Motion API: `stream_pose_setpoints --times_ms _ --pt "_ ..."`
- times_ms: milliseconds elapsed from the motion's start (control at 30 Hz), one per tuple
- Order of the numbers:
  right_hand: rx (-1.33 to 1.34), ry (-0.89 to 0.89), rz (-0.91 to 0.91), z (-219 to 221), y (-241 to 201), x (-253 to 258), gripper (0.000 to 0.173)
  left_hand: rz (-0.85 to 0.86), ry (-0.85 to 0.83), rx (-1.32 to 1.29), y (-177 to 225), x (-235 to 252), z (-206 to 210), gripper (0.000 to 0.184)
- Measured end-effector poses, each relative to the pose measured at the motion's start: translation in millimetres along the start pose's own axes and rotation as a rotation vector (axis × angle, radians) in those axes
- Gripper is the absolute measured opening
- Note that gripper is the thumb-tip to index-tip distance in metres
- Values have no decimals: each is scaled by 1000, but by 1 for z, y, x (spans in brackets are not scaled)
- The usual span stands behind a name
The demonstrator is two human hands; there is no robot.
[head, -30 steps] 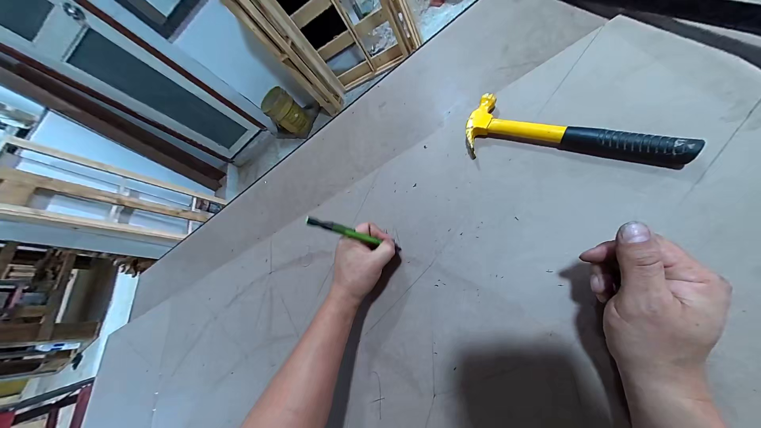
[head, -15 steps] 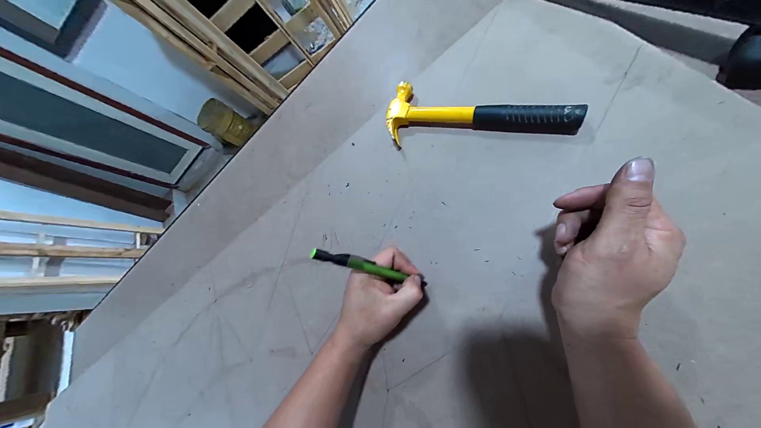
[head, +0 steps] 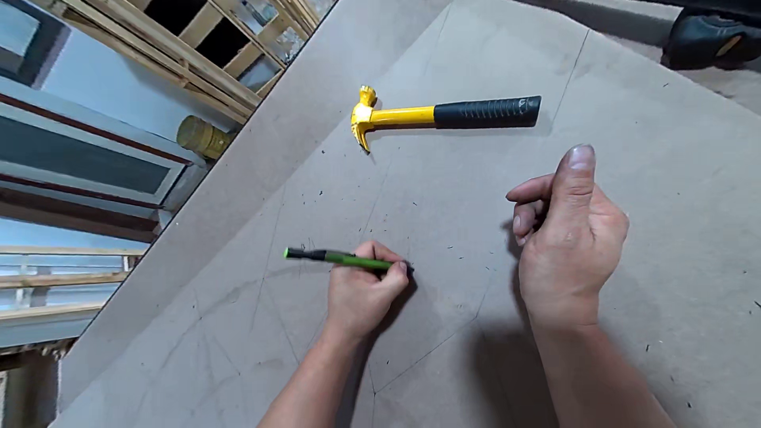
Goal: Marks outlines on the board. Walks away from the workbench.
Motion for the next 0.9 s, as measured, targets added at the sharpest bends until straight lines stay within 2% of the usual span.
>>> stream_pose_setpoints --times_ms 133,333,400,467,567,700,767,833,900 --pt "-18 -17 -12 1 0 -1 53 8 71 12 5 35 16 4" --pt "-8 -1 16 1 0 1 54 -2 85 2 9 13 20 6" --pt "-6 -8 13 0 0 -1 53 -5 43 -1 15 11 24 5" --pt "1 -10 6 1 0 -1 53 -6 -5 19 18 2 21 4" --pt "5 6 13 1 0 0 53 -35 27 40 12 -3 9 4" --pt "-8 -9 16 2 1 -2 54 -51 100 -4 10 27 21 2" --pt "-3 -9 10 3 0 0 54 -37 102 71 14 39 29 2" --pt "2 -12 16 3 1 0 53 -57 99 153 13 30 14 1" --pt "13 -4 29 4 0 0 53 -95 115 125 8 -1 -20 10"
Point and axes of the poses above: each hand's wrist, its own x-axis towards the middle knuckle, its own z-axis out of the palm, y = z × x, the point moved 4 cm from there along x, towards the middle knuckle, and after that the axes turned 14 degrees about y, right-handed, at the moved point
